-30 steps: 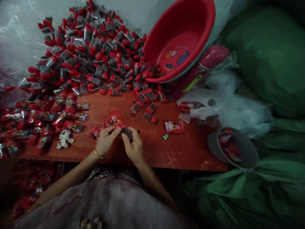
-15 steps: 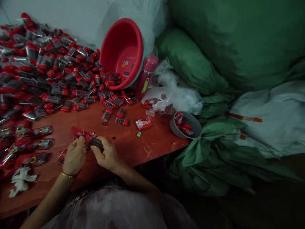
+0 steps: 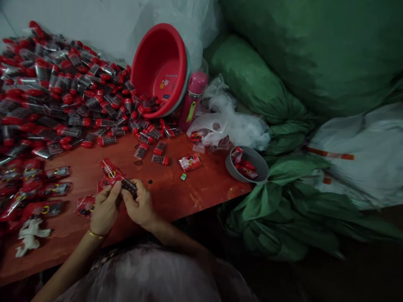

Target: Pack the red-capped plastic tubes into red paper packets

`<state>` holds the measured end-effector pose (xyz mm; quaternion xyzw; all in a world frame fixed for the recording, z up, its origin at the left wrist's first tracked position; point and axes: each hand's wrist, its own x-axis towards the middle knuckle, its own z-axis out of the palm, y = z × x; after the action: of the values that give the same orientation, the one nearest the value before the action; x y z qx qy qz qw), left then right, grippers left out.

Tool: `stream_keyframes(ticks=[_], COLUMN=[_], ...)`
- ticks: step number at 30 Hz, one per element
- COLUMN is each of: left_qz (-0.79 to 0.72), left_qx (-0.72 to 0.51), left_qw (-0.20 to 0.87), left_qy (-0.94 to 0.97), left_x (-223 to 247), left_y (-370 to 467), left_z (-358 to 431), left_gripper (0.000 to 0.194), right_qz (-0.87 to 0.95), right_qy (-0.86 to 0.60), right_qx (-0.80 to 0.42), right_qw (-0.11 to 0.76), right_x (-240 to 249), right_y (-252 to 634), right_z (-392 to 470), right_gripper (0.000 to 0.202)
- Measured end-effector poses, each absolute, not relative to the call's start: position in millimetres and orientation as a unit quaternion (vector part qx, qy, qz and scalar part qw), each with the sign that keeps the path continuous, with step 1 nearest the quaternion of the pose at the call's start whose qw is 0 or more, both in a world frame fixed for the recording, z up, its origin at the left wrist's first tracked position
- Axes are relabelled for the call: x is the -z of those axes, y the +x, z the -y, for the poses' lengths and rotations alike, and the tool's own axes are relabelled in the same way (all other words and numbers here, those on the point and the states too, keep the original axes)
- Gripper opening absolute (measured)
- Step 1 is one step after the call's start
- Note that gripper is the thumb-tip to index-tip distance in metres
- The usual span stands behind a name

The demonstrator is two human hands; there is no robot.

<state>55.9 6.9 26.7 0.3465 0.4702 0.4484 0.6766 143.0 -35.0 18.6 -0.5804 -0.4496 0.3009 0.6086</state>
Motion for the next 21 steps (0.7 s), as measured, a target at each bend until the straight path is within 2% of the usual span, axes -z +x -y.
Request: stream_keyframes(ticks=[5,10,16,21], left_qz=[-0.421,-0.41,-0.387,-0.376], left_qx=[-0.481,-0.437,-0.383,-0.416], left_qw=[0.672,0.73,0.741,0.724], left_qy=[0.375,0.33,0.392,0.402], left_x=[-29.2,-36.6,-38.5,-33.4], left_y=[54.0,55.1,49.8,51.5], left_z=[-13.2,-22.2,-23.9,-22.7], left_gripper=[0.033,0.032,0.024,0.025], right_qz=[0.512,0.535,0.472,0.451], right_qy=[-0.576,-0.587,-0.582,-0.567], right_qx=[-0.272,-0.239,-0.354,-0.389], right_qw=[0.576,0.558,0.559,0.569], right_x=[-10.6,-6.0,-9.8,-13.1], right_y=[151.3,151.4,152.4,155.9], right_z=[37.2,37.9,39.2,37.1], right_gripper=[0.018,0.018,0.017,0.019])
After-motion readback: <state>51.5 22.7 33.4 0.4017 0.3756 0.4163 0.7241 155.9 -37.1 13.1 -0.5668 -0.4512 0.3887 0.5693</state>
